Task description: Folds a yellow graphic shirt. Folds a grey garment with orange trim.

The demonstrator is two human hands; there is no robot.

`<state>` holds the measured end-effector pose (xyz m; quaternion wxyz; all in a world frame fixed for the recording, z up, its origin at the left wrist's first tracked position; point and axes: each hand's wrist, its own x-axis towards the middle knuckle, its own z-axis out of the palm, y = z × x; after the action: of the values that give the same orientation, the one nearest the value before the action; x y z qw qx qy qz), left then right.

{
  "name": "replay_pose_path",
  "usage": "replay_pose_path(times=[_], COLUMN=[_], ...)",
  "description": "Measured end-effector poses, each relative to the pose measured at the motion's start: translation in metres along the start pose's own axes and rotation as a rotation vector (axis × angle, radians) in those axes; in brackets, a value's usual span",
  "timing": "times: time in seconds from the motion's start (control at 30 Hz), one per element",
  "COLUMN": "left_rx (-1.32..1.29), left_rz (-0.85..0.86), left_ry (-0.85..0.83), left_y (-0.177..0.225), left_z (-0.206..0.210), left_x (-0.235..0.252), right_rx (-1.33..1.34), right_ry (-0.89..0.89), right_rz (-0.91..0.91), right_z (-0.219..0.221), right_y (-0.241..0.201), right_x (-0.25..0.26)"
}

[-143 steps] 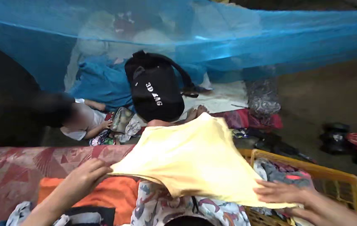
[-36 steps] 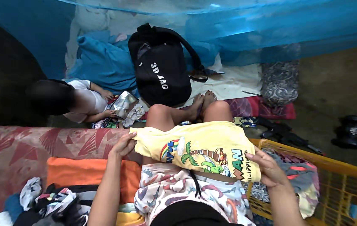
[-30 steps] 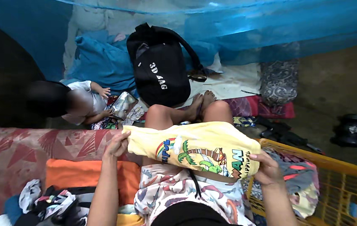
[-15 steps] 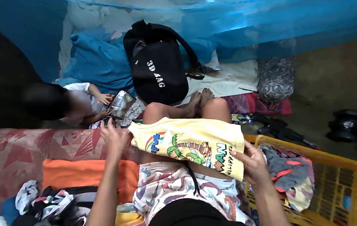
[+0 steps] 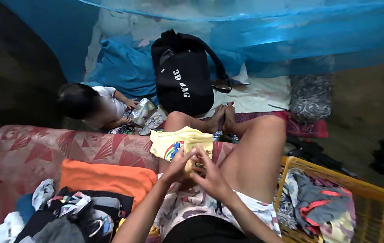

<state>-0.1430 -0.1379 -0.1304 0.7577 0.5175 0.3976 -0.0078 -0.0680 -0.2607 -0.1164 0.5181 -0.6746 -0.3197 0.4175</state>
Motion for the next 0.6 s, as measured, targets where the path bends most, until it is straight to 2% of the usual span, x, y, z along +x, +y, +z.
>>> replay_pose_path(times=[0.07, 0.1, 0.17, 0.23, 0.3, 0.37, 0.47, 0.53, 0.6], left_rx=[0.052, 0.072, 0.158, 0.316, 0.435, 0.512, 0.406, 0.292, 0.261], left_rz=[0.009, 0.032, 0.107, 0.208, 0.224, 0.142, -0.006, -0.022, 0.033], left_ry=[0.070, 0.100, 0.127, 0.134, 0.140, 0.104, 0.057, 0.036, 0.050], left_y=[0.002, 0.002, 0.001, 0.004, 0.009, 0.018, 0.026, 0.024, 0.019], left_z=[-0.005, -0.007, -0.010, -0.014, -0.014, -0.013, -0.004, 0.005, 0.011], left_x=[0.004, 0.006, 0.013, 0.021, 0.031, 0.039, 0.039, 0.035, 0.031], right_rx=[0.162, 0.232, 0.283, 0.210, 0.054, -0.182, -0.424, -0.477, -0.435], right_ry=[-0.026, 0.029, 0.247, 0.444, 0.460, 0.424, 0.494, 0.571, 0.624], right_rz=[-0.010, -0.011, -0.013, 0.064, 0.148, 0.055, -0.164, -0.189, -0.163], right_z=[0.013, 0.016, 0.016, 0.011, 0.007, 0.014, 0.024, 0.021, 0.019], right_y=[0.008, 0.013, 0.025, 0.039, 0.049, 0.061, 0.073, 0.081, 0.091], right_x=[-0.005, -0.010, -0.018, -0.021, -0.022, -0.023, -0.008, 0.007, 0.012])
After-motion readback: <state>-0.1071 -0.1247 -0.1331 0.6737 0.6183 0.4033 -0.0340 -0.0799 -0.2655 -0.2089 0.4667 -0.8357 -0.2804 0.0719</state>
